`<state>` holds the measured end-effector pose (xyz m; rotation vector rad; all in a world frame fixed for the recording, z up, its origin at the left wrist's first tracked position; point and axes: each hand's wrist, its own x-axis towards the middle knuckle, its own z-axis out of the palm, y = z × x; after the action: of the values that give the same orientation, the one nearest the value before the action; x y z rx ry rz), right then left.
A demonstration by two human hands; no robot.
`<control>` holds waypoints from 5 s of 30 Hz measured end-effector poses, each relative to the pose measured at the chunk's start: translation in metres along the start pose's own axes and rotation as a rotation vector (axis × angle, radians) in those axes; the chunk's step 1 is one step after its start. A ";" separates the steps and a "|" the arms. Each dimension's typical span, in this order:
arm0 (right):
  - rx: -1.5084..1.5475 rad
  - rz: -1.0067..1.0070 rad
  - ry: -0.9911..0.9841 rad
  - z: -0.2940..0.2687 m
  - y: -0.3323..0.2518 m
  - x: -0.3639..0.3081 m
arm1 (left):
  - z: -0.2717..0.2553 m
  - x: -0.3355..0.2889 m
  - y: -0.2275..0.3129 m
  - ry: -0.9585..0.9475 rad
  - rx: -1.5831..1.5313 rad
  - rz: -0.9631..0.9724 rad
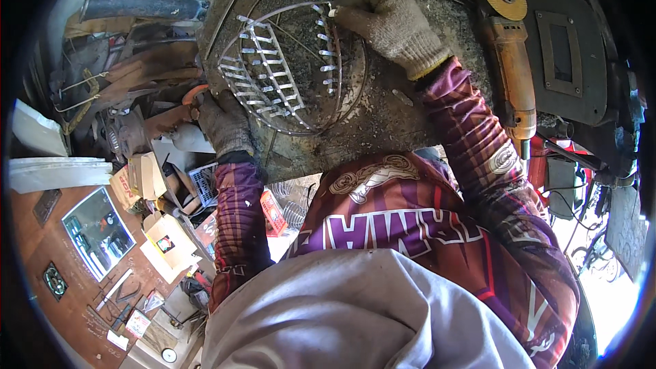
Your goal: The person manipulates a small metal part and wraps a metal piece around a wire frame assembly on a metal workbench.
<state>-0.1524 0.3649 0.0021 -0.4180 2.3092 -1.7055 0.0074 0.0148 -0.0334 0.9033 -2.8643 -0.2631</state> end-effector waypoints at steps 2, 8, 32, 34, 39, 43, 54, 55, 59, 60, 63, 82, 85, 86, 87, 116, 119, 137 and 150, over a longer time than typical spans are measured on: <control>-0.046 -0.008 0.014 0.000 0.002 0.000 | 0.001 0.001 -0.002 -0.010 0.005 0.003; 0.085 0.077 0.034 -0.014 0.015 -0.010 | 0.004 -0.002 -0.004 0.016 -0.017 0.013; 0.120 0.075 -0.035 0.005 0.003 -0.018 | 0.011 0.004 -0.015 0.056 -0.058 0.051; 0.153 0.095 -0.032 0.005 0.005 -0.017 | 0.004 0.000 -0.002 -0.031 -0.069 -0.077; 0.195 0.097 0.008 0.003 0.006 -0.018 | 0.000 -0.003 0.002 -0.017 -0.074 -0.059; 0.168 0.072 0.008 0.004 0.009 -0.019 | 0.003 0.001 -0.006 -0.021 -0.091 0.018; 0.420 0.134 -0.003 0.002 0.021 -0.026 | 0.020 0.005 -0.021 0.079 -0.093 0.012; 0.439 0.123 -0.001 0.005 0.023 -0.024 | 0.017 0.005 -0.015 0.066 -0.114 0.008; 0.501 0.154 -0.012 0.004 0.015 -0.026 | 0.004 -0.006 0.010 -0.005 -0.258 -0.055; 0.510 0.148 -0.028 0.002 0.017 -0.028 | 0.011 -0.003 -0.001 0.014 -0.193 -0.044; 0.570 0.191 -0.030 0.000 0.012 -0.030 | 0.009 0.000 -0.014 0.110 -0.123 0.085; 0.520 0.170 -0.006 -0.001 0.011 -0.029 | 0.001 -0.010 0.009 0.104 -0.155 -0.003; 0.539 0.156 -0.002 -0.002 0.016 -0.029 | 0.004 -0.008 0.012 0.101 -0.182 -0.006; 0.532 0.160 0.004 -0.002 0.017 -0.029 | 0.005 -0.008 0.011 0.109 -0.184 0.022; 0.511 0.147 0.009 0.000 0.017 -0.028 | 0.005 -0.006 0.010 0.117 -0.187 0.051; 0.029 0.044 0.012 0.010 -0.002 -0.020 | 0.015 0.000 -0.013 0.113 -0.136 0.039; 0.032 0.089 0.013 -0.001 -0.010 -0.024 | 0.013 0.000 -0.014 0.096 -0.140 0.081; 0.086 0.091 0.045 -0.004 0.012 -0.027 | 0.000 -0.005 0.010 0.060 -0.143 -0.004; 0.157 0.127 -0.020 0.005 0.003 -0.037 | 0.004 0.001 -0.012 0.002 -0.114 0.030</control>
<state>-0.1166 0.3746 -0.0016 -0.2511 2.1203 -1.7942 0.0121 0.0049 -0.0399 0.8386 -2.8251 -0.4170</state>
